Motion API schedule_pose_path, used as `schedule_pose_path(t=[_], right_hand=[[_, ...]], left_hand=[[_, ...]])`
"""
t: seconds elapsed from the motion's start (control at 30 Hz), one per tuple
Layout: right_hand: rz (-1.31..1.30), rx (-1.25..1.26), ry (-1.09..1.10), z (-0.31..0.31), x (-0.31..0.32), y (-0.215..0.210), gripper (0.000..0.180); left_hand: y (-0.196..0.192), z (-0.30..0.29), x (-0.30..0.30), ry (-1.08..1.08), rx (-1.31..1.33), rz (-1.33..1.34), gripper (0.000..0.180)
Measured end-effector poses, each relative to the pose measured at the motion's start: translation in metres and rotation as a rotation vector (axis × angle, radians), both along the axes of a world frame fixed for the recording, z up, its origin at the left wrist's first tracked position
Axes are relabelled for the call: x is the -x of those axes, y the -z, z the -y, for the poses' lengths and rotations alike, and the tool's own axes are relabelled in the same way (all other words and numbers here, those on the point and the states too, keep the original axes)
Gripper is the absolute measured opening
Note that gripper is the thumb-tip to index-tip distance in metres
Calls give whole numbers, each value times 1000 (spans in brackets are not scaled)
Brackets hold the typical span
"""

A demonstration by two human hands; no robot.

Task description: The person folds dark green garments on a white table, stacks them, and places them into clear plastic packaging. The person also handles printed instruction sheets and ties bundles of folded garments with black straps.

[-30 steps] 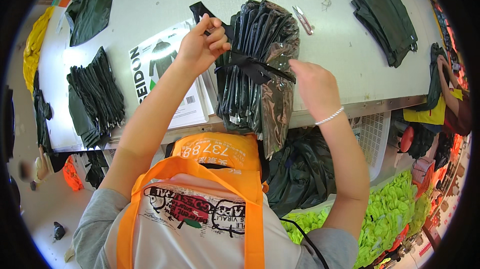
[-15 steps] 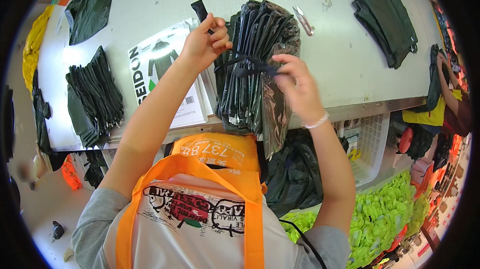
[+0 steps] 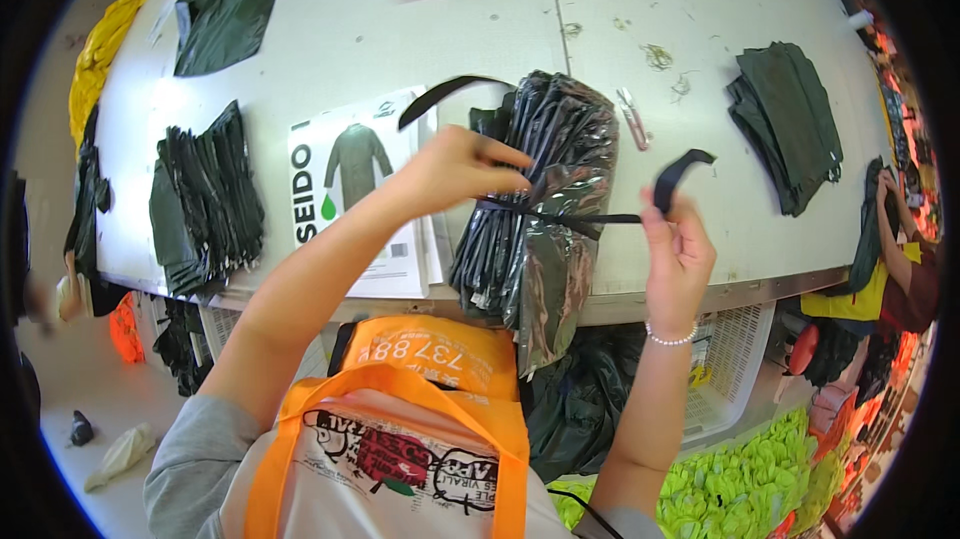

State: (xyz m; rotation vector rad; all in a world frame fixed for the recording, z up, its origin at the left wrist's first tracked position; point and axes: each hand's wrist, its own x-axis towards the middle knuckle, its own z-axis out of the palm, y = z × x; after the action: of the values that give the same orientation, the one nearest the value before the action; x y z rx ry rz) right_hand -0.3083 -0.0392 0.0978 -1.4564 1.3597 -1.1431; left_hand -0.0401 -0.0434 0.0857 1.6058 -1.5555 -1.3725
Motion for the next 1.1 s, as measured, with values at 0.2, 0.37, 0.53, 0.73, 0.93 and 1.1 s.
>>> schedule_pose_path(t=[0.2, 0.37, 0.53, 0.73, 0.93, 1.1], right_hand=[[-4, 54, -352, 17, -49, -9, 13], [150, -297, -380, -9, -51, 85, 10], [186, -269, -287, -7, -68, 99, 7], [86, -268, -211, -1, -79, 93, 5], [-104, -79, -409, -10, -70, 86, 10], [-57, -318, -315, -5, -71, 87, 31]], left_hand=[[-13, -2, 23, 29, 341, 68, 20], [1, 1, 16, -61, 414, -83, 23], [-4, 5, -6, -330, -78, -65, 38], [7, -3, -43, -857, -317, -1058, 24], [-16, 27, 20, -602, -188, -1190, 18], [18, 43, 50, -492, 262, -455, 40]])
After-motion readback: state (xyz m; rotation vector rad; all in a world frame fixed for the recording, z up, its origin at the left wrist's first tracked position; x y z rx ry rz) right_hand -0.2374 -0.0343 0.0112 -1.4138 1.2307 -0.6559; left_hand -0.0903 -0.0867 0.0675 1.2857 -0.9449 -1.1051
